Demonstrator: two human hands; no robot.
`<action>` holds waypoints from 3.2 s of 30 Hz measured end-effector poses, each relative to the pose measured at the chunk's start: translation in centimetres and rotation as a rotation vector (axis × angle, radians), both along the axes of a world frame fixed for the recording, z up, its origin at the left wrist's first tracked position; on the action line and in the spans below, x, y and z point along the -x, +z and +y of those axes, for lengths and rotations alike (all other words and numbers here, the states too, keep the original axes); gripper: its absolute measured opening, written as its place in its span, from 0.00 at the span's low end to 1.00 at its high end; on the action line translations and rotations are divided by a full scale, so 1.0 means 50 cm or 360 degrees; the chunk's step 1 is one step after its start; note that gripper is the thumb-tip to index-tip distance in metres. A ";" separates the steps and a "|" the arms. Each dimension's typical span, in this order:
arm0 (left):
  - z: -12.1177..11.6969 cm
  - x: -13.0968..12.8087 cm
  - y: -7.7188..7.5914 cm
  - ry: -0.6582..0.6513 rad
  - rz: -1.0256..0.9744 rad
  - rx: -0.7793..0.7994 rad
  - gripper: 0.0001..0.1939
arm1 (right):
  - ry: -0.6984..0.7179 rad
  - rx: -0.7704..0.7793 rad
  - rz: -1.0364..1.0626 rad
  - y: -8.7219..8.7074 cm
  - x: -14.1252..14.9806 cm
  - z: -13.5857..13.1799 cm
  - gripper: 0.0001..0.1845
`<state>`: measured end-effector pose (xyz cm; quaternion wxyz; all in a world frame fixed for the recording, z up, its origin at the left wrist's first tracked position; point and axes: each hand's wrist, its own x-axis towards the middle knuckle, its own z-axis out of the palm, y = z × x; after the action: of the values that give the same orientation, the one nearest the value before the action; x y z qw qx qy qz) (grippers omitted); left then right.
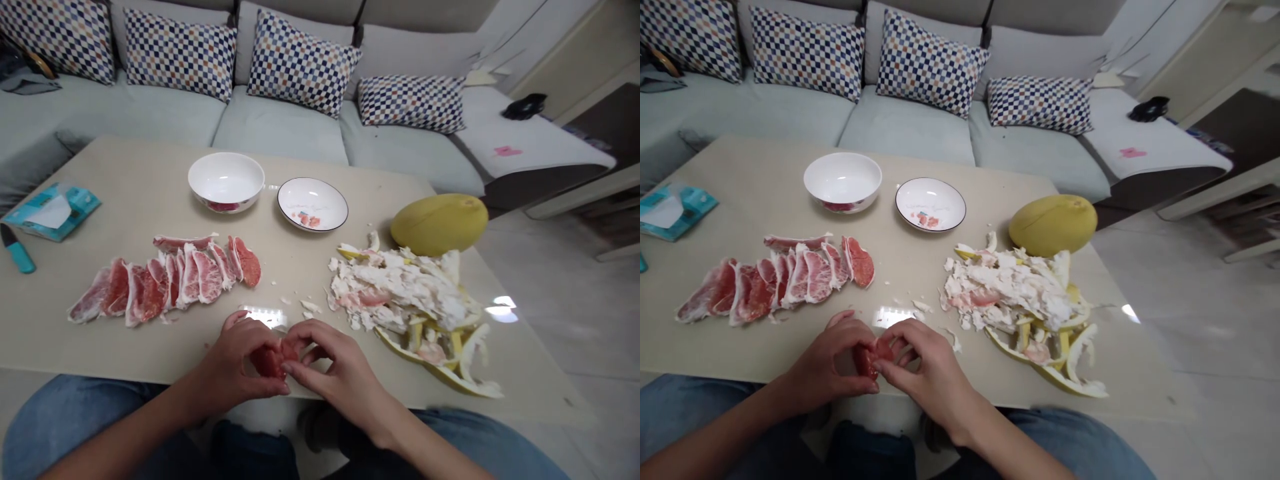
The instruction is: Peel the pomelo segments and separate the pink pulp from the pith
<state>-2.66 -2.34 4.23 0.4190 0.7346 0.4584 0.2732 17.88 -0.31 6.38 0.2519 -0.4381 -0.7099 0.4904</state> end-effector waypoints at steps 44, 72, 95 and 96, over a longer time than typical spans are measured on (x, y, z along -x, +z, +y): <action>0.002 -0.032 0.005 0.0322 -0.1138 0.0945 0.09 | -0.0089 0.0783 0.0613 0.018 0.021 0.003 0.16; 0.052 0.033 0.025 0.0931 -0.1476 0.1154 0.13 | -0.0179 -0.0454 -0.0952 -0.016 0.017 0.401 0.15; 0.054 0.030 -0.004 0.0867 -0.1364 0.0918 0.12 | -0.0430 -0.0487 -0.0834 0.028 0.003 0.432 0.10; 0.055 0.031 -0.006 0.0865 -0.1341 0.0894 0.12 | -0.0447 -0.0498 -0.0787 0.030 0.001 0.431 0.10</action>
<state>-4.22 0.41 3.94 0.6593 0.2785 0.4793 0.5080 17.83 21.26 7.89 0.2013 -0.5936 -0.7490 0.2144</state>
